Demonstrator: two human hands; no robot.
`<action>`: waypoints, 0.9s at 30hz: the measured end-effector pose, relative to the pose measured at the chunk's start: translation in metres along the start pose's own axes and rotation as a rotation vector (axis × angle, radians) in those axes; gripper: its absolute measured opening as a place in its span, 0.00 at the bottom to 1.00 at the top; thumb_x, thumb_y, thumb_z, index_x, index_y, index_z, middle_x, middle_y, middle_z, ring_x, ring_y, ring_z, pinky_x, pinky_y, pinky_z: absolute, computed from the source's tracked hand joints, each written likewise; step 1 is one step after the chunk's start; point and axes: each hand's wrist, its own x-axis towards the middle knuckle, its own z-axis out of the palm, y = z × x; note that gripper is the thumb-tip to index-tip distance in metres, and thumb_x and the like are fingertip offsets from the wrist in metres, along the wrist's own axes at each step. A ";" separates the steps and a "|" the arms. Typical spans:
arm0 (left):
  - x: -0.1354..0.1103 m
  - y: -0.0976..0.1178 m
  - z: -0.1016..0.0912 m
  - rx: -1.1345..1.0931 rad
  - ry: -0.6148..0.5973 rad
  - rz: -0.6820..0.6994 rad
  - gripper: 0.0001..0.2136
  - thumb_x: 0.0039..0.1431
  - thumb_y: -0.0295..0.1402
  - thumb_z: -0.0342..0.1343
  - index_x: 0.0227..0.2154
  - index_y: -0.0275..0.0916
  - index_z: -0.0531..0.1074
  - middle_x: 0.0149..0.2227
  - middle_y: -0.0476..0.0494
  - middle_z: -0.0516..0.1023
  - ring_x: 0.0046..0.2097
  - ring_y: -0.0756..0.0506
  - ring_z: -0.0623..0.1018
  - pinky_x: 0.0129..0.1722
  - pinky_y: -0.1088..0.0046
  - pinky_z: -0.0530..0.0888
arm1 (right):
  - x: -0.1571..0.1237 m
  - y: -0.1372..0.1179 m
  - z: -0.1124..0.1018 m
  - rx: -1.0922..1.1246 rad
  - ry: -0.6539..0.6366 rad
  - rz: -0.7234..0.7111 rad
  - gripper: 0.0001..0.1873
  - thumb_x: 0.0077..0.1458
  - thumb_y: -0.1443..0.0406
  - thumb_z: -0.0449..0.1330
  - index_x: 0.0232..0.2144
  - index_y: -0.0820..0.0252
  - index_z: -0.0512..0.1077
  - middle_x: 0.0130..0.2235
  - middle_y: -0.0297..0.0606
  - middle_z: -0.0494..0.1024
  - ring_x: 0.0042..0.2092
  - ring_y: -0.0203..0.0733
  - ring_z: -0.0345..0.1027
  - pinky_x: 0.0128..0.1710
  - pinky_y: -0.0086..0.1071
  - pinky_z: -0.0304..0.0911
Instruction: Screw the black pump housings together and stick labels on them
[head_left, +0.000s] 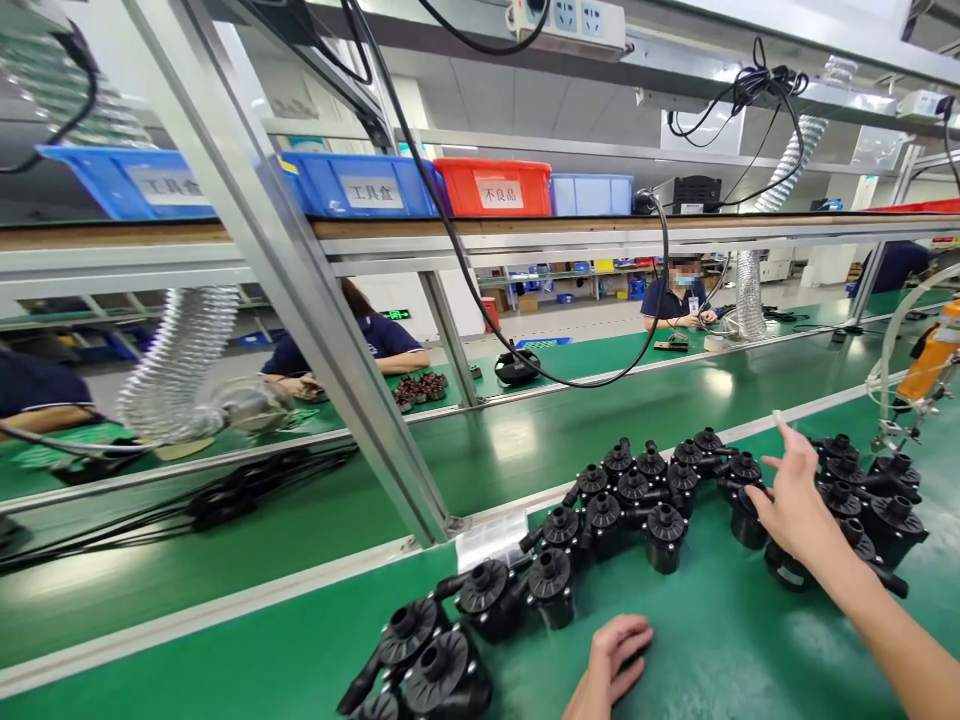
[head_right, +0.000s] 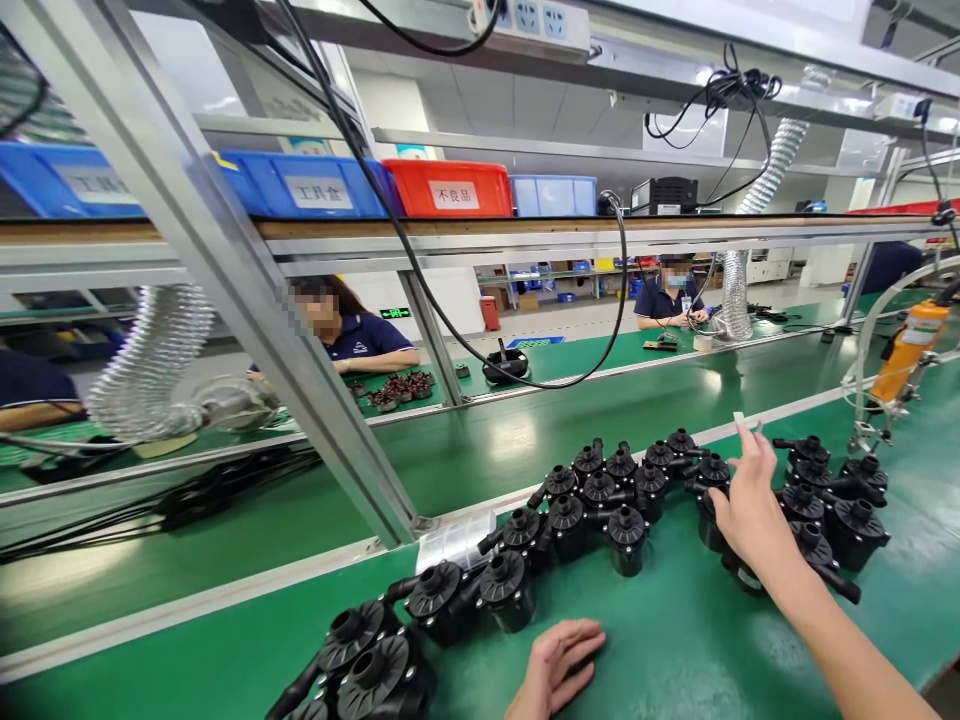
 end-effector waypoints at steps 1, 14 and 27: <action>0.000 0.000 -0.001 -0.022 0.017 -0.013 0.26 0.65 0.60 0.59 0.58 0.50 0.72 0.66 0.35 0.73 0.71 0.31 0.70 0.73 0.42 0.60 | 0.000 -0.003 -0.001 0.052 -0.048 0.001 0.44 0.70 0.63 0.56 0.77 0.54 0.36 0.72 0.64 0.44 0.53 0.57 0.76 0.44 0.51 0.82; 0.006 -0.035 -0.007 -0.179 -0.180 0.010 0.61 0.44 0.47 0.82 0.71 0.54 0.42 0.48 0.37 0.83 0.44 0.35 0.87 0.50 0.50 0.78 | -0.073 -0.145 0.022 0.999 -0.672 0.197 0.47 0.62 0.70 0.60 0.72 0.33 0.41 0.76 0.40 0.41 0.65 0.46 0.62 0.52 0.40 0.79; 0.006 -0.016 0.005 -0.306 -0.057 0.163 0.59 0.40 0.37 0.83 0.68 0.57 0.48 0.61 0.35 0.75 0.62 0.29 0.79 0.68 0.39 0.62 | -0.105 -0.138 0.038 1.109 -0.751 0.553 0.42 0.60 0.49 0.68 0.65 0.58 0.54 0.33 0.30 0.73 0.31 0.36 0.60 0.35 0.32 0.56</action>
